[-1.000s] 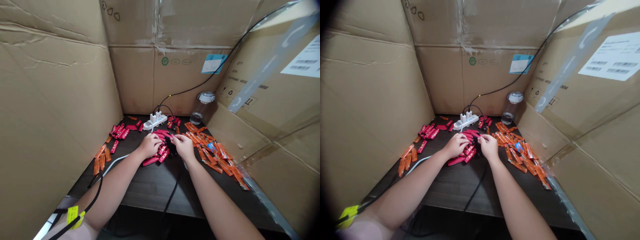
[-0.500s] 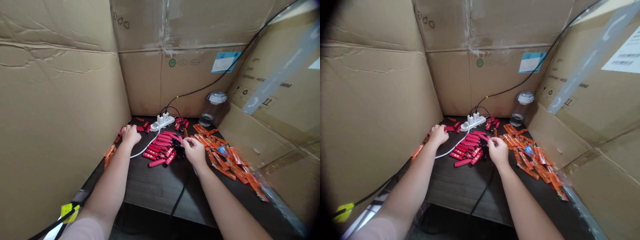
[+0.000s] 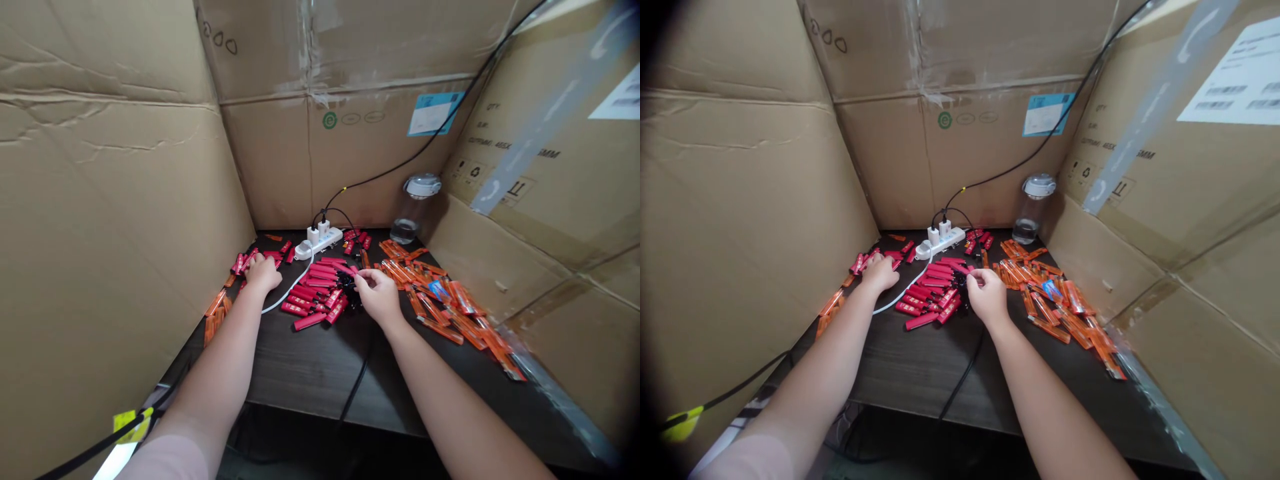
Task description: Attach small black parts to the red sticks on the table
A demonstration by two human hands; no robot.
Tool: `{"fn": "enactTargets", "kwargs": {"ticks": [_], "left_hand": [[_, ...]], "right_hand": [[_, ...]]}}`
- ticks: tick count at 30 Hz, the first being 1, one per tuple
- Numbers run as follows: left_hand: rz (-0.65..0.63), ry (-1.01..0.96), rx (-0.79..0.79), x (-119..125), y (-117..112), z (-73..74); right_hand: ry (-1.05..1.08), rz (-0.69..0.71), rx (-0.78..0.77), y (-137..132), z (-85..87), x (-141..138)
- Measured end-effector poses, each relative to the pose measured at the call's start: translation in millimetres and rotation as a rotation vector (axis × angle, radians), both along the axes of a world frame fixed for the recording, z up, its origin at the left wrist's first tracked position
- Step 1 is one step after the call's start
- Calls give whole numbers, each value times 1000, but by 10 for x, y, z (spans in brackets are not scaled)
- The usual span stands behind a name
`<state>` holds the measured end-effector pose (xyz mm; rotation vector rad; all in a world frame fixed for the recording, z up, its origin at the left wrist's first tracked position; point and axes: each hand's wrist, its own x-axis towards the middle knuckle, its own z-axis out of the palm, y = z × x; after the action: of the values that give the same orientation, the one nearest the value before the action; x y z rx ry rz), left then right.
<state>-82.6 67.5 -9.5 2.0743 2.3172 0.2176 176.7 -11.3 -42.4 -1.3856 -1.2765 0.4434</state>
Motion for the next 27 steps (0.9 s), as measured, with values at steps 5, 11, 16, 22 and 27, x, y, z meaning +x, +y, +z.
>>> {"fn": "enactTargets", "kwargs": {"ticks": [5, 11, 16, 22, 27], "left_hand": [[-8, 7, -30, 80, -6, -20], [-51, 13, -45, 175, -8, -49], [-81, -26, -43, 133, -7, -43], [-118, -107, 64, 78, -33, 11], [-63, -255, 206, 88, -29, 54]], "right_hand": [[-34, 19, -6, 1, -27, -17], [-57, 41, -24, -26, 23, -28], [-54, 38, -30, -33, 52, -30], [-74, 43, -40, -27, 42, -23], [-75, 35, -57, -20, 37, -9]]}}
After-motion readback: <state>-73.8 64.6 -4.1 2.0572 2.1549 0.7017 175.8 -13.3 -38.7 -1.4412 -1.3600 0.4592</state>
